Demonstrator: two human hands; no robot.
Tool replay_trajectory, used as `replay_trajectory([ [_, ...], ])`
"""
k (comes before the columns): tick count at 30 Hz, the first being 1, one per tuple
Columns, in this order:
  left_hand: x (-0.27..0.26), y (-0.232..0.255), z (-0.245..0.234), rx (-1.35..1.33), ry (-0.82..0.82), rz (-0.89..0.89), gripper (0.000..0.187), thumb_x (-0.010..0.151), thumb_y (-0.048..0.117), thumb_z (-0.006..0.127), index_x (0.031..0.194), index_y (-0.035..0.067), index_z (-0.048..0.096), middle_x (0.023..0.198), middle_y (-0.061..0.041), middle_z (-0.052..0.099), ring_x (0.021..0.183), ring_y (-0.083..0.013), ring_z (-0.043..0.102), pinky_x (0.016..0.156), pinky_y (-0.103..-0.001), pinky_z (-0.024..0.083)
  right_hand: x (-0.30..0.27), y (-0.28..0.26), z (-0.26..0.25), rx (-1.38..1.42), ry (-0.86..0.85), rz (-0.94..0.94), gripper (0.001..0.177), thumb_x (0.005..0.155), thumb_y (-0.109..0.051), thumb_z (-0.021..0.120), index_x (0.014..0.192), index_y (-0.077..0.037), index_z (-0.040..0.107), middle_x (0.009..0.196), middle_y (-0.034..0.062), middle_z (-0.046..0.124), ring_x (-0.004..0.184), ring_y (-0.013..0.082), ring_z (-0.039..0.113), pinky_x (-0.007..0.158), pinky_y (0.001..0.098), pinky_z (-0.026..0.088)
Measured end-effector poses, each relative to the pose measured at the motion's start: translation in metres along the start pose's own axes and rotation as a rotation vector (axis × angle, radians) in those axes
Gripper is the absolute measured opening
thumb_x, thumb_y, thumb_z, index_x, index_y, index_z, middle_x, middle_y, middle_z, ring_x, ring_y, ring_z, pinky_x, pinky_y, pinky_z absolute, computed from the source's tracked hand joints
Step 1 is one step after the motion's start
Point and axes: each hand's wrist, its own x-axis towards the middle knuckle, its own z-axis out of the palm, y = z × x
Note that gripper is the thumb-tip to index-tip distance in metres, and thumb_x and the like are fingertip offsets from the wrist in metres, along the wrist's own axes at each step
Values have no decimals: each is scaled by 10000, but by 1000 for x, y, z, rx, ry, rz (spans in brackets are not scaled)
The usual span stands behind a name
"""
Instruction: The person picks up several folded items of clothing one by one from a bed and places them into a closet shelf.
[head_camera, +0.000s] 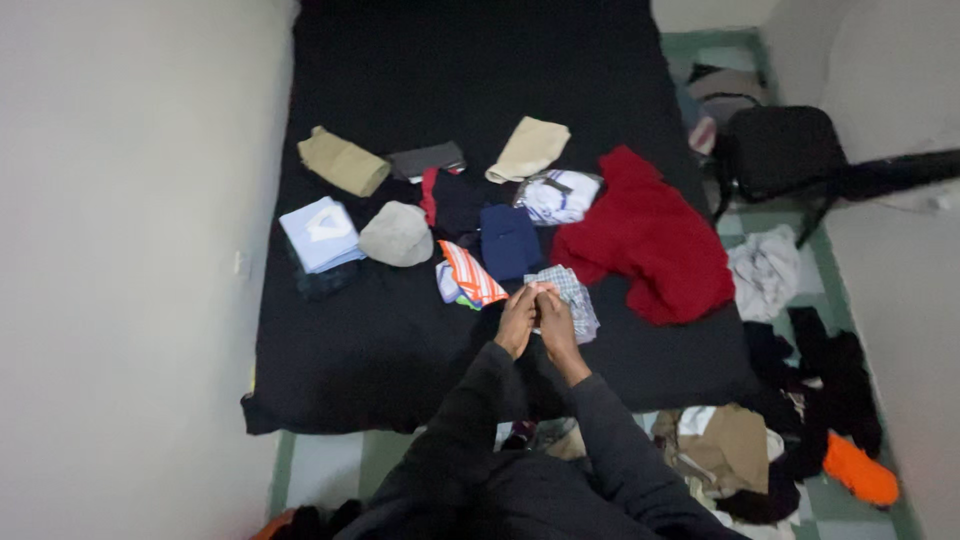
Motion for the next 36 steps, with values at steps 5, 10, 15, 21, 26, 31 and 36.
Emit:
replay_trajectory([
  [5, 3, 0, -16, -15, 27, 60, 474, 1121, 410, 381, 1270, 58, 662, 1157, -67, 715, 943, -145, 672, 819, -265, 529, 17, 18, 7, -54, -69, -18, 329, 1087, -275, 500, 1047, -12, 694, 913, 22, 682, 810, 83, 642, 699, 230, 516],
  [10, 12, -3, -38, -15, 122, 90, 475, 1180, 387, 428, 1307, 2, 676, 1070, -114, 694, 846, -154, 621, 709, -279, 449, 30, 26, 24, -57, -135, -65, 276, 1060, -246, 490, 1051, -31, 663, 916, 9, 659, 839, 90, 626, 734, 241, 498],
  [15, 8, 3, -49, -139, 98, 80, 461, 1127, 385, 406, 1303, 40, 656, 1147, -103, 732, 932, -148, 671, 842, -281, 529, 33, 35, 39, -2, -136, 73, 329, 1072, -279, 475, 1054, -20, 677, 907, 18, 689, 825, 116, 642, 745, 253, 507],
  [21, -14, 8, -64, 15, 151, 143, 465, 1110, 353, 383, 1295, 12, 638, 1162, -113, 727, 1019, -173, 694, 897, -293, 537, 21, 48, 52, -108, -156, 78, 381, 1048, -291, 476, 1037, 13, 706, 927, 37, 712, 845, 127, 666, 745, 275, 516],
  [26, -21, 25, -80, -60, 155, 82, 434, 1107, 334, 406, 1314, 22, 625, 1197, -116, 710, 1037, -184, 676, 916, -296, 523, 21, 48, 73, -150, -166, 49, 374, 1044, -286, 485, 1061, 21, 698, 945, 52, 721, 856, 126, 672, 746, 275, 511],
  [31, -24, 40, -91, -27, 120, 164, 458, 1116, 348, 411, 1316, -9, 617, 1216, -129, 697, 1087, -195, 667, 959, -336, 518, 27, 54, 90, -210, -176, -26, 370, 1066, -259, 489, 1087, 45, 699, 929, 66, 690, 828, 121, 618, 719, 289, 495],
  [36, -18, 56, -108, -47, 84, 109, 475, 1111, 376, 373, 1319, 24, 614, 1218, -118, 699, 1116, -196, 651, 1015, -334, 495, 35, 57, 112, -275, -64, -42, 390, 1059, -259, 494, 1065, 72, 701, 936, 78, 725, 850, 132, 657, 733, 292, 512],
])
